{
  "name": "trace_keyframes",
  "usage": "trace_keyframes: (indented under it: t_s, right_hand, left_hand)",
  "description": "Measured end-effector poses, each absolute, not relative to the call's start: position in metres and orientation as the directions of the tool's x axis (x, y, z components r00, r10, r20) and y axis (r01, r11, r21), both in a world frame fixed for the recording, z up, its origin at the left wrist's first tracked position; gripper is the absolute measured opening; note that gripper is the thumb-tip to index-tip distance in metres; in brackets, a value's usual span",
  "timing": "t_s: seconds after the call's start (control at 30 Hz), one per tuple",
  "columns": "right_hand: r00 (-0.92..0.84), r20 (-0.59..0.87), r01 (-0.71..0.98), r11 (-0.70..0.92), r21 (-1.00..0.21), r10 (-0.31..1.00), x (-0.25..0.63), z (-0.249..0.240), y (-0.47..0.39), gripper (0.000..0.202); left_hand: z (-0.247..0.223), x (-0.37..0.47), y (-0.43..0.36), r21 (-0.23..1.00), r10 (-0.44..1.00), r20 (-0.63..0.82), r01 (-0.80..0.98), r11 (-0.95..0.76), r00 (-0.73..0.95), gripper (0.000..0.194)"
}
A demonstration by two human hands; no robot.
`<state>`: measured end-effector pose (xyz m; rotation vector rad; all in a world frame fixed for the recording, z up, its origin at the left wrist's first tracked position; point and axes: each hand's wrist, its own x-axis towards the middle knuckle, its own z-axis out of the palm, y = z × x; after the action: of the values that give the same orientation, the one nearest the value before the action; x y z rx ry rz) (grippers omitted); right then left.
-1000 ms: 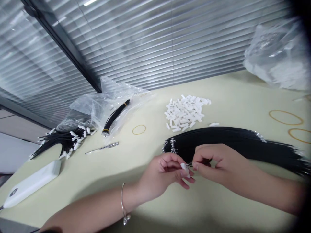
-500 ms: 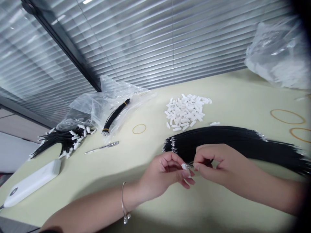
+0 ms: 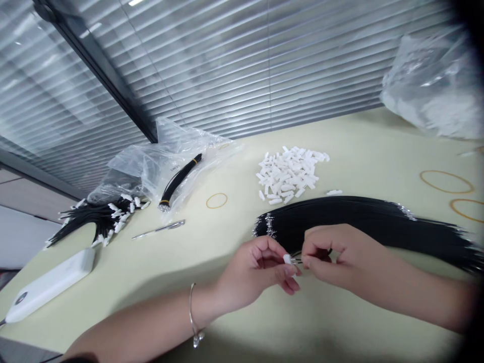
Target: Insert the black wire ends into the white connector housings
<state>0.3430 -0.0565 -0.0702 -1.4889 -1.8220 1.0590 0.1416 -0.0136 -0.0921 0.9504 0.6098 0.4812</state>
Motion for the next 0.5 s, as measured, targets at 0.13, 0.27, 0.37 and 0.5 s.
trace_keyframes:
  t_s: [0.13, 0.27, 0.37, 0.5]
  right_hand:
    - [-0.238, -0.08, 0.531, 0.061, -0.845, 0.968, 0.3424, -0.0687, -0.0545, 0.022]
    - [-0.226, -0.096, 0.524, 0.037, -0.851, 0.969, 0.3426, -0.0694, -0.0542, 0.022]
    - [-0.221, -0.126, 0.531, 0.011, -0.847, 0.967, 0.3434, -0.0695, -0.055, 0.022]
    - [-0.234, -0.107, 0.53, 0.034, -0.847, 0.966, 0.3436, -0.0678, -0.0552, 0.022]
  left_hand:
    - [-0.0929, 0.1407, -0.0135, 0.869, 0.608, -0.265, -0.088, 0.486, 0.748, 0.031]
    - [-0.0937, 0.1398, -0.0122, 0.869, 0.593, -0.255, -0.087, 0.487, 0.764, 0.03]
    - [-0.0943, 0.1398, -0.0113, 0.869, 0.592, -0.257, -0.085, 0.488, 0.764, 0.03]
    - [-0.0934, 0.1399, -0.011, 0.87, 0.587, -0.262, -0.075, 0.486, 0.766, 0.03]
